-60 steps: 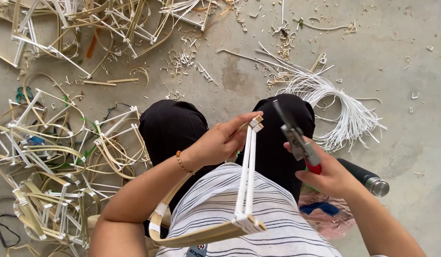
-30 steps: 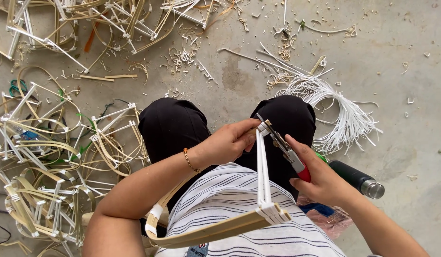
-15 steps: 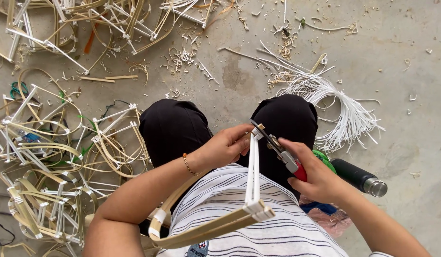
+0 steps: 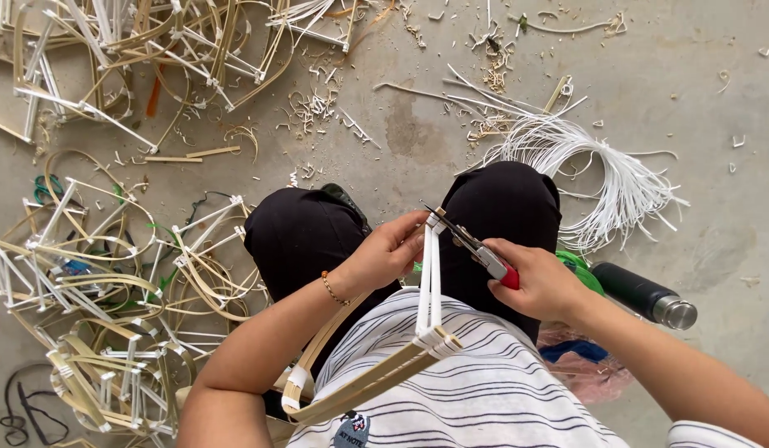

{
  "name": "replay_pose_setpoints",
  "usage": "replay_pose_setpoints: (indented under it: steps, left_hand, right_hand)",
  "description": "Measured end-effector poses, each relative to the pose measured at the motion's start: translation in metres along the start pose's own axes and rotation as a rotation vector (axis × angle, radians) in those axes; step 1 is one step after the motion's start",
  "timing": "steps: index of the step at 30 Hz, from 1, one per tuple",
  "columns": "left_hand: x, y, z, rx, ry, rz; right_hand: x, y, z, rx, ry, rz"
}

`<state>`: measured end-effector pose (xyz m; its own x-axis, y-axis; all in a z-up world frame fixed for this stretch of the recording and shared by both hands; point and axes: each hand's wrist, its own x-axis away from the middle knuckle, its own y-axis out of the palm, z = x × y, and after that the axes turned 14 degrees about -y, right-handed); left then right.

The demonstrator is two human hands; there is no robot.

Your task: The recorder is binding curved wood or bamboo strips together using white tape or string in a workshop setting.

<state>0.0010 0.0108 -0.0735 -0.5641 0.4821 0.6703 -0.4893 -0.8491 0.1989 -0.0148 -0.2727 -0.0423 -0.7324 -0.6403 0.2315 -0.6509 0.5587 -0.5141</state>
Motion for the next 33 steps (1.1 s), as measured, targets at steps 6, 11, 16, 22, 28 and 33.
replay_pose_setpoints:
  steps: [6, 11, 16, 22, 28, 33]
  left_hand:
    - [0.001, -0.003, 0.007, -0.001, 0.037, -0.018]
    - [0.002, 0.000, 0.021, -0.054, 0.068, -0.011]
    - [-0.016, 0.000, 0.034, -0.040, 0.071, 0.015]
    - [-0.031, -0.007, 0.012, 0.078, -0.043, -0.052]
    - [-0.031, -0.030, -0.009, -0.001, 0.409, -0.025]
    - [-0.071, -0.075, 0.023, 0.733, 0.107, -0.339]
  right_hand:
    - [-0.001, -0.002, -0.018, 0.088, 0.157, -0.059]
    - [0.004, -0.019, -0.040, -0.071, 0.164, 0.001]
    - [0.002, -0.024, -0.009, -0.262, 0.223, 0.037]
    - [-0.010, -0.021, 0.002, -0.190, 0.164, 0.063]
    - [0.012, -0.001, 0.048, 0.185, 0.085, 0.084]
    - [0.074, -0.025, 0.094, -1.037, 0.249, 0.579]
